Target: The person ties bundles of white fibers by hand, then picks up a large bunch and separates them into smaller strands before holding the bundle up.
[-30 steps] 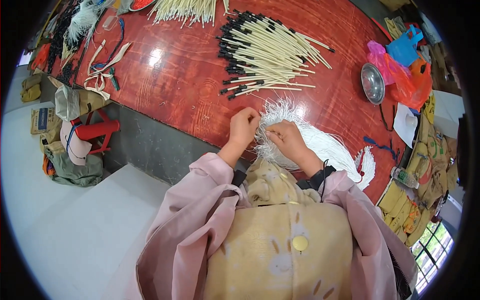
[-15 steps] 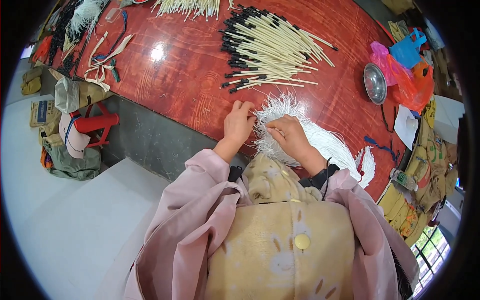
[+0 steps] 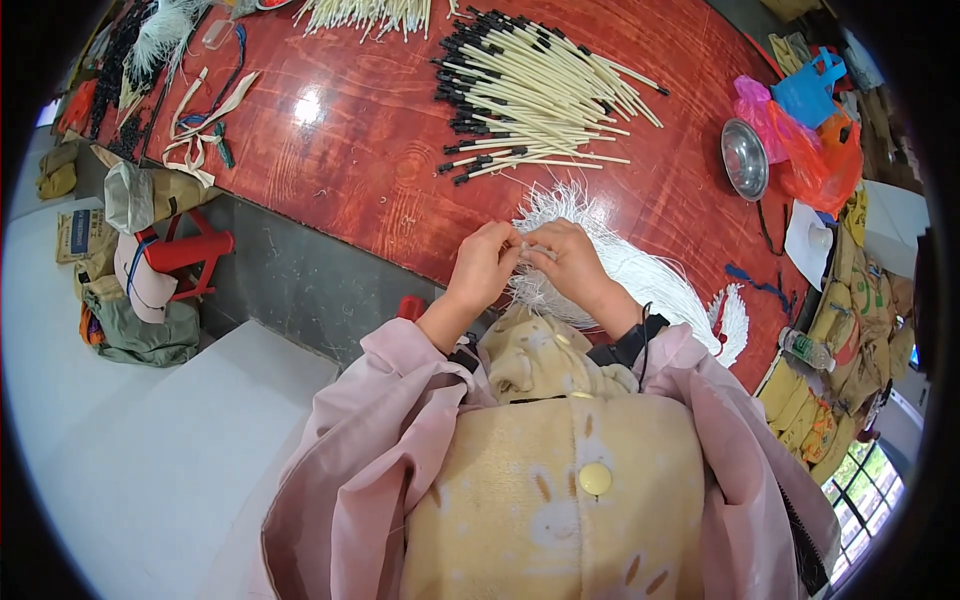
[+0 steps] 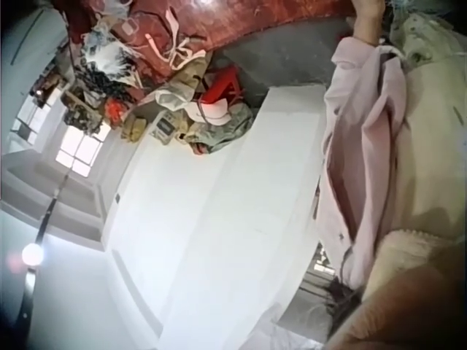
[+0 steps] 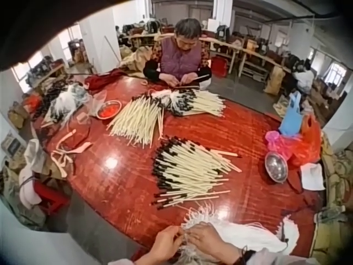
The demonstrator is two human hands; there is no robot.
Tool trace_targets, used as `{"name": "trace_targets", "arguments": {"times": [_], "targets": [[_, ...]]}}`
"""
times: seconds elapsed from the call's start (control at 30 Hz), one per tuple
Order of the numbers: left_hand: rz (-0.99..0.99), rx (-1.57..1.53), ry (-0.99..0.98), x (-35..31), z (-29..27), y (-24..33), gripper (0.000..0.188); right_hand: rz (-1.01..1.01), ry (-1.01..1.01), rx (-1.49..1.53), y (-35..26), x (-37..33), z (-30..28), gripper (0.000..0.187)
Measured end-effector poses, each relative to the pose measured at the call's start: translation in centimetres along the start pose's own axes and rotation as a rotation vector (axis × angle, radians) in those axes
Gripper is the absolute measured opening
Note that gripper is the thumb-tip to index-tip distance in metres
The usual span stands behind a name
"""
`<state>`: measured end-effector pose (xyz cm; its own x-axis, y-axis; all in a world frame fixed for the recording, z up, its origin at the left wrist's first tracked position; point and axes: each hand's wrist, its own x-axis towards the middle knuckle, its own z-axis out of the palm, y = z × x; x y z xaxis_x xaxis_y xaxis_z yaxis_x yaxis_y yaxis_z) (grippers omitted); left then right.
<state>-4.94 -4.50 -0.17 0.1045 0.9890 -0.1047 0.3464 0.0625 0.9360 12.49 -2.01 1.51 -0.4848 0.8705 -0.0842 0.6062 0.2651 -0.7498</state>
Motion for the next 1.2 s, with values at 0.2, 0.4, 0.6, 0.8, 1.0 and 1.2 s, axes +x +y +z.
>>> {"name": "trace_targets", "arguments": {"times": [0.2, 0.4, 0.6, 0.8, 1.0, 1.2], "targets": [[-0.152, -0.268, -0.024, 0.0, 0.7, -0.5, 0.013, 0.180, -0.027, 0.223, 1.4, 0.0, 0.5, 0.010], [-0.328, -0.559, -0.062, 0.0, 0.3, -0.1, 0.018, 0.413, -0.041, 0.559, 1.9, -0.1, 0.6, 0.009], [-0.426, -0.455, -0.070, -0.1, 0.1, -2.0, 0.019, 0.415, -0.036, 0.569, 2.0, 0.1, 0.2, 0.009], [-0.323, -0.444, -0.060, 0.2, 0.4, -1.5, 0.013, 0.351, -0.027, 0.478, 2.0, -0.1, 0.2, 0.011], [-0.413, -0.564, -0.103, 0.4, 1.1, -1.4, 0.010, 0.350, -0.008, 0.487, 2.1, -0.4, 0.7, 0.012], [-0.498, -0.686, -0.128, 0.3, 0.5, -0.8, 0.008, 0.366, 0.004, 0.508, 1.7, -0.4, 0.5, 0.012]]}}
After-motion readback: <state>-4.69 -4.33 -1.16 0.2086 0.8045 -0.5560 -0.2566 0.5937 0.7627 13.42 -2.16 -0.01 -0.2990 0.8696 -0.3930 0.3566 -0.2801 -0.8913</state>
